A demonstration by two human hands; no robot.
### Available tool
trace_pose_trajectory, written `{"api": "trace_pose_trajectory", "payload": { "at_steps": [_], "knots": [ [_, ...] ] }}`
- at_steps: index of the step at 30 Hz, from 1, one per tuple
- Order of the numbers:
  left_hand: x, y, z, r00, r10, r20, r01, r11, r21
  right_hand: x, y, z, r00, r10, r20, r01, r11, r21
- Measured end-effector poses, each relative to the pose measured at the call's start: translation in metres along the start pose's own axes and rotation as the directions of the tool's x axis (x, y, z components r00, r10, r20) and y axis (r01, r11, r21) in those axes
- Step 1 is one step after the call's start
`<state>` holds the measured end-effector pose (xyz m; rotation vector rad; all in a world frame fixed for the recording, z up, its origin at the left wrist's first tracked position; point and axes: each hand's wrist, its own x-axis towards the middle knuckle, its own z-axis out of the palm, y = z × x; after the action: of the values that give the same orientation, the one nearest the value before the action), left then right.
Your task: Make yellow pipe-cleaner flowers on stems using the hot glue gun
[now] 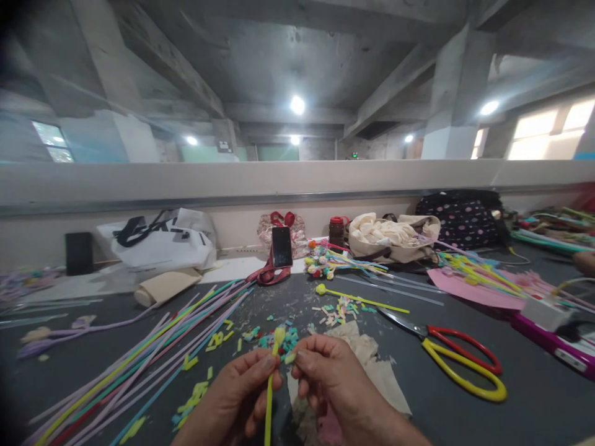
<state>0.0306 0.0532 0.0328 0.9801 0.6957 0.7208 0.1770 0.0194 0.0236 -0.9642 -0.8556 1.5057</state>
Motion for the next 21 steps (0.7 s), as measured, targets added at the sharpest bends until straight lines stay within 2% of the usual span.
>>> {"api": "trace_pose_trajectory", "payload": {
  "at_steps": [5, 8, 12, 14, 21],
  "knots": [
    [0.004, -0.004, -0.002, 1.000, -0.015, 0.019, 0.015, 1.000, 0.018, 0.000, 0.001, -0.001, 0.999, -0.035, -0.024, 0.035, 0.999, -0.023],
    [0.006, -0.006, -0.003, 0.999, -0.018, 0.027, 0.017, 0.999, 0.041, -0.001, 0.002, 0.001, 0.998, -0.040, -0.037, 0.036, 0.993, -0.114],
    [0.003, -0.005, -0.001, 1.000, 0.004, -0.012, -0.003, 0.997, 0.077, -0.003, 0.003, 0.005, 0.996, -0.077, -0.055, 0.062, 0.969, -0.240],
    [0.002, -0.005, 0.000, 1.000, 0.022, -0.013, -0.020, 0.996, 0.085, -0.004, 0.002, 0.006, 0.995, -0.085, -0.059, 0.067, 0.964, -0.258],
    [0.003, -0.010, -0.001, 0.998, 0.051, 0.031, -0.055, 0.990, 0.132, -0.004, 0.002, 0.003, 0.997, -0.043, 0.061, 0.047, 0.996, -0.071]
  ]
}}
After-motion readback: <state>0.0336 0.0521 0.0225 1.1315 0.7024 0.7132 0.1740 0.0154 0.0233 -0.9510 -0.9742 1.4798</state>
